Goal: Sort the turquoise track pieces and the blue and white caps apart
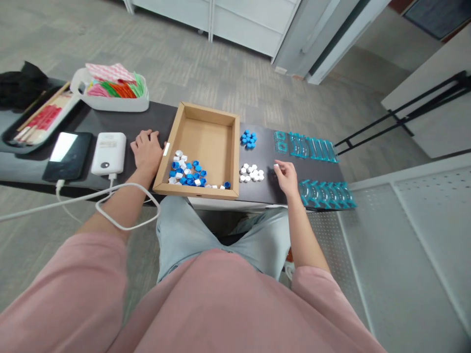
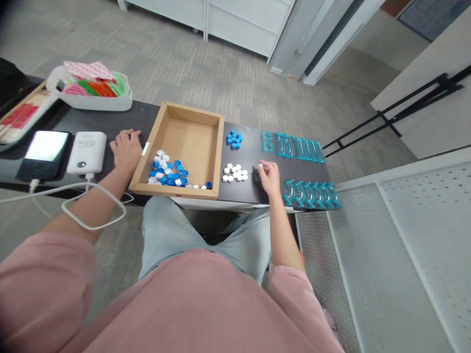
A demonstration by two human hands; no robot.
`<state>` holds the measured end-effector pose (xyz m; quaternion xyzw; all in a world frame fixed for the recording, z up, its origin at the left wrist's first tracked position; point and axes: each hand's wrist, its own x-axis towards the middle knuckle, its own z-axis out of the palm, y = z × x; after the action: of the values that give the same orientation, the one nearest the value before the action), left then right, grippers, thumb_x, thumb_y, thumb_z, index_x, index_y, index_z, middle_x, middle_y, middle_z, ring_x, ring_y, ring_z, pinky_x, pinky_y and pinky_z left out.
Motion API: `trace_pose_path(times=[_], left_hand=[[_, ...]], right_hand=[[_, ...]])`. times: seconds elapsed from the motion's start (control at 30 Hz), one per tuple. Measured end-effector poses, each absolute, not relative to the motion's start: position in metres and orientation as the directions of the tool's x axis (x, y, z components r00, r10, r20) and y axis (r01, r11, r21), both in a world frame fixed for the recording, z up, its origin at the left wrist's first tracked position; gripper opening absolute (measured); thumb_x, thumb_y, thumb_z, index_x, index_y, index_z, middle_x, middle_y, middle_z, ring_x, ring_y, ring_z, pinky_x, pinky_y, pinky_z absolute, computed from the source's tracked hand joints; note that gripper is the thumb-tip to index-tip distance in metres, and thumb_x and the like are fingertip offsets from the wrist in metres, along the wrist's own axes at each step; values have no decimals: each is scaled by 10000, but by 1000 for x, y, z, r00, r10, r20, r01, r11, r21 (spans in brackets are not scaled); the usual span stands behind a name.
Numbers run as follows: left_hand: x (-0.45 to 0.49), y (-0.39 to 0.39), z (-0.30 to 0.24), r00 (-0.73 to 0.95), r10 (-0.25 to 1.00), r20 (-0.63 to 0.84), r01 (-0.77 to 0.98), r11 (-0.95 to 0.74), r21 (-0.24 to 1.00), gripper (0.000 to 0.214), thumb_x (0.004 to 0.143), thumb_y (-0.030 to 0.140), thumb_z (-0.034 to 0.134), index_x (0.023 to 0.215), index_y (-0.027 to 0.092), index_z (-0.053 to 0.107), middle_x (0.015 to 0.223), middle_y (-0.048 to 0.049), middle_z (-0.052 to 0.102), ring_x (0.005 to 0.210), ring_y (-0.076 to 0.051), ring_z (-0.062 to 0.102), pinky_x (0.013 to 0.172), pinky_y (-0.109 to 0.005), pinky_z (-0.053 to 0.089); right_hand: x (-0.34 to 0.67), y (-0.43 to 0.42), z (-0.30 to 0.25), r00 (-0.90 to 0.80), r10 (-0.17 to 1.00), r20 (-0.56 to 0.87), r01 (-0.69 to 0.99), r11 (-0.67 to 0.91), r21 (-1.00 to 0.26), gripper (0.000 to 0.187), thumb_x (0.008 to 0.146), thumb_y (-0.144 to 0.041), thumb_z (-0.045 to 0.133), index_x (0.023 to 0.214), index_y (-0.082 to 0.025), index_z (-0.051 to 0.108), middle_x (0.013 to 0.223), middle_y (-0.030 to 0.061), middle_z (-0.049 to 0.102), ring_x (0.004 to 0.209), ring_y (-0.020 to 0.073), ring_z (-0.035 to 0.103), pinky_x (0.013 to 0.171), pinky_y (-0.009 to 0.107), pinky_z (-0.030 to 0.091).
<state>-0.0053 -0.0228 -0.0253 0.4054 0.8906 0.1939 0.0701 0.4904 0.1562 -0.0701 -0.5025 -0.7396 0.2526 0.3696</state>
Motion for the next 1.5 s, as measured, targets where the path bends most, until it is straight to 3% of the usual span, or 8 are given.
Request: trace_pose_path(times=[0.1, 0.23, 0.43, 0.63, 0.77, 0.87, 1.2, 1.5], left_hand=[[-6, -22, -26, -663, 747, 45, 705, 602, 375, 658, 1196, 279, 313, 1742, 54, 603, 1860, -330, 462, 1709, -480, 434, 1366, -640, 316], [-7, -21, -26, -669, 742, 39, 707, 618, 344, 666, 1179, 256, 301, 1737, 54, 601, 1845, -332, 473, 1686, -484, 461, 1358, -654, 350], [-7, -21, -22, -670, 742, 15, 709, 634, 309, 646, 1174, 244, 322, 1722, 47, 600, 1819, -360, 476, 1668, -490, 479, 1345, -668, 381], [-8, -21, -24, -673, 739, 19, 709, 638, 300, 643, 1185, 249, 301, 1725, 77, 605, 1821, -346, 481, 1664, -478, 487, 1349, -662, 384], [-9, -21, -25, -674, 739, 17, 707, 637, 307, 659, 1192, 263, 279, 1742, 78, 592, 1836, -333, 468, 1676, -477, 469, 1357, -643, 360], [-9, -20, -26, -677, 736, 12, 701, 640, 314, 667, 1195, 263, 259, 1742, 75, 592, 1835, -332, 470, 1680, -479, 465, 1358, -638, 353], [-10, -22, -27, -665, 747, 11, 701, 620, 352, 685, 1180, 297, 263, 1739, 66, 585, 1844, -331, 464, 1681, -493, 445, 1353, -643, 337], [-12, -22, -27, -667, 745, 15, 699, 618, 360, 673, 1188, 289, 285, 1747, 75, 595, 1850, -329, 467, 1689, -489, 453, 1365, -651, 344]], right_hand=[[502, 145, -89, -216, 941, 259, 568, 338, -750, 605, 1028, -710, 769, 1396, -236, 847, 1275, 153, 773, 895, 257, 739, 875, 470, 710], [494, 138, -97, -258, 933, 252, 502, 352, -790, 655, 1105, -685, 678, 1605, -264, 723, 1383, 170, 831, 1119, 306, 814, 1036, 495, 711], [496, 139, -99, -229, 931, 283, 472, 360, -804, 562, 1164, -621, 571, 1568, -259, 716, 1387, 170, 862, 1141, 317, 835, 1125, 548, 684], [485, 137, -86, -442, 858, 263, 639, 506, -579, 574, 1211, -521, 507, 1696, -305, 726, 1631, 143, 776, 1391, 370, 731, 1303, 630, 567], [479, 131, -74, -571, 802, 176, 688, 584, -430, 562, 1254, -497, 445, 1742, -400, 706, 1792, 61, 675, 1508, 386, 641, 1293, 638, 557], [478, 128, -70, -602, 789, 124, 708, 599, -374, 562, 1259, -480, 452, 1763, -403, 689, 1835, 48, 639, 1522, 396, 619, 1268, 642, 568], [477, 130, -74, -508, 832, 224, 626, 535, -567, 530, 1224, -488, 518, 1691, -373, 739, 1800, 91, 658, 1584, 396, 640, 1373, 678, 507], [472, 140, -83, -551, 804, 223, 589, 564, -579, 580, 1190, -423, 516, 1732, -332, 699, 1778, 85, 694, 1627, 366, 632, 1421, 682, 468]])
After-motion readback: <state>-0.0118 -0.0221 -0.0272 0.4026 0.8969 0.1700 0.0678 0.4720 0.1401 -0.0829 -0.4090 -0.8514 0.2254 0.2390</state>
